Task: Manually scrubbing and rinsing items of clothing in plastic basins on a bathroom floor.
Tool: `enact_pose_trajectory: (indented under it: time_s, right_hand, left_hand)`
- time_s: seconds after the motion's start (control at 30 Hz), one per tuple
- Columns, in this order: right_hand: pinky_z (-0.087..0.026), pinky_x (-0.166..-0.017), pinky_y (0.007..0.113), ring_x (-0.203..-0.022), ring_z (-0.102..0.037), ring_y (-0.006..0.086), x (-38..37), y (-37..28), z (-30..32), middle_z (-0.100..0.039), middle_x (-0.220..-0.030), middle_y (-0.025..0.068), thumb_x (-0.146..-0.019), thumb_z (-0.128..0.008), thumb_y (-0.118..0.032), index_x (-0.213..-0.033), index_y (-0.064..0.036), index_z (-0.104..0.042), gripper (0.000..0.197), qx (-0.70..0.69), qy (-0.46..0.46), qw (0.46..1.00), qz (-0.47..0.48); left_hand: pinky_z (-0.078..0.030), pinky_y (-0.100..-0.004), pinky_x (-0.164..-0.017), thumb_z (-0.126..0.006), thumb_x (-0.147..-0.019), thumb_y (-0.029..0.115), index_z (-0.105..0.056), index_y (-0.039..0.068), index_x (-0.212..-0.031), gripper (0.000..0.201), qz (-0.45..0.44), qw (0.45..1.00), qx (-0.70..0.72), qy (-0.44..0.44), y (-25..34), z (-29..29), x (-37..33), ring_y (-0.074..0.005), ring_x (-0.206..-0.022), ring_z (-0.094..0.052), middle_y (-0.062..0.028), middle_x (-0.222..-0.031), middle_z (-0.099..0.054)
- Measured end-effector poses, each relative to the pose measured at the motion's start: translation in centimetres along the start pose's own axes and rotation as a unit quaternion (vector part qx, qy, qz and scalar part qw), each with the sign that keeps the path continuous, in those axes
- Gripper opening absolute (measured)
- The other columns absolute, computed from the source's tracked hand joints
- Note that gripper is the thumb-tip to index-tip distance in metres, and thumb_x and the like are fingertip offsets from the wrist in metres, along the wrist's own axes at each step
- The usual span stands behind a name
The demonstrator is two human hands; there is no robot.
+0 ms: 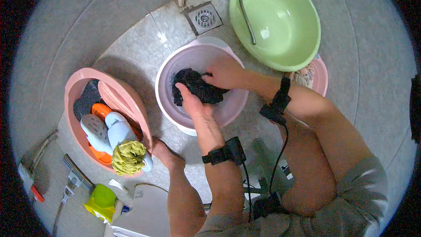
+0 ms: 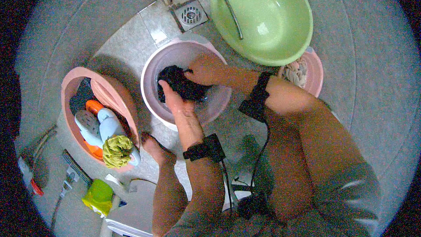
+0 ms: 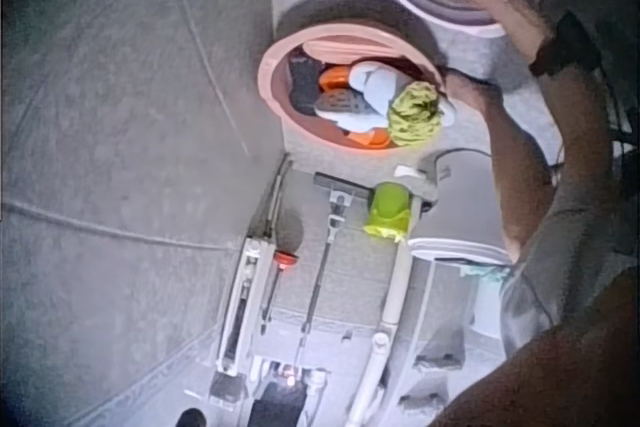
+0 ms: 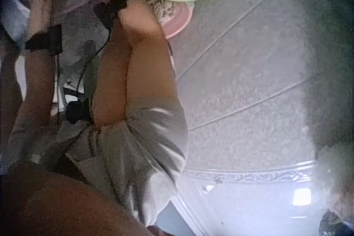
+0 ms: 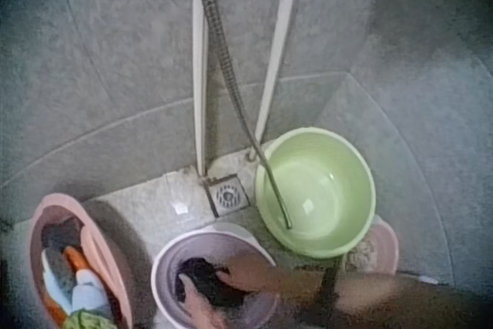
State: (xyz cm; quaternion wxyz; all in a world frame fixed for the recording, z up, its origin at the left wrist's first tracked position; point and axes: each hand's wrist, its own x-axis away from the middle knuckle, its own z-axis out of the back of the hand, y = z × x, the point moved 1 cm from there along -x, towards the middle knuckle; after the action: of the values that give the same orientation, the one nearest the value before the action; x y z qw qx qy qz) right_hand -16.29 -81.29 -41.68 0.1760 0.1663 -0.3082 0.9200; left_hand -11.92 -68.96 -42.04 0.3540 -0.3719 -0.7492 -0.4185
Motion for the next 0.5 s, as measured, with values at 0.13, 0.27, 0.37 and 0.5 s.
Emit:
enact_pose_trajectory:
  time_s: [0.13,0.27,0.37,0.5]
  right_hand:
    - [-0.044,-0.08,0.047,-0.089,-0.057,0.0381,2.2,-2.5,0.1,-0.058,-0.096,0.0248,-0.075,-0.058,-0.028,-0.114,-0.0065,-0.054,0.045,0.16,-0.095,0.982,0.013]
    - [-0.043,-0.083,0.049,-0.102,-0.051,0.0406,0.7,-3.3,-1.6,-0.047,-0.113,0.0264,-0.075,-0.059,-0.025,-0.133,-0.0171,-0.034,0.063,0.023,0.073,0.985,0.154]
    - [-0.045,-0.083,0.045,-0.102,-0.053,0.0378,-1.0,-2.3,-2.2,-0.049,-0.114,0.0208,-0.081,-0.052,-0.024,-0.129,-0.026,-0.041,0.049,0.062,0.028,0.99,0.124]
    - [-0.049,-0.075,0.045,-0.09,-0.059,0.0342,-3.5,-1.6,-4.1,-0.059,-0.097,0.0143,-0.084,-0.049,-0.026,-0.101,-0.0179,-0.064,0.024,0.082,0.023,0.993,0.087]
  left_hand:
    - [-0.042,-0.038,-0.089,-0.048,-0.086,0.05,-0.049,0.008,-0.118,0.052,-0.053,0.996,-0.045,-0.055,1.4,0.6,-0.9,-0.0231,-0.103,-0.053,-0.008,-0.112,-0.056]
    - [-0.037,-0.0358,-0.093,-0.047,-0.086,0.049,-0.049,0.01,-0.118,0.05,0.045,0.995,0.029,-0.082,1.4,0.8,-0.9,-0.0209,-0.108,-0.049,-0.0056,-0.116,-0.054]
    - [-0.039,-0.0357,-0.089,-0.049,-0.085,0.048,-0.049,0.01,-0.116,0.049,0.104,0.989,0.041,-0.099,1.0,2.8,-2.9,-0.0213,-0.103,-0.05,-0.0056,-0.115,-0.054]
    - [-0.044,-0.0324,-0.057,-0.049,-0.084,0.05,-0.056,0.01,-0.098,0.043,0.091,0.995,0.028,0.018,-0.4,4.3,-3.6,-0.0228,-0.067,-0.053,-0.0071,-0.089,-0.058]
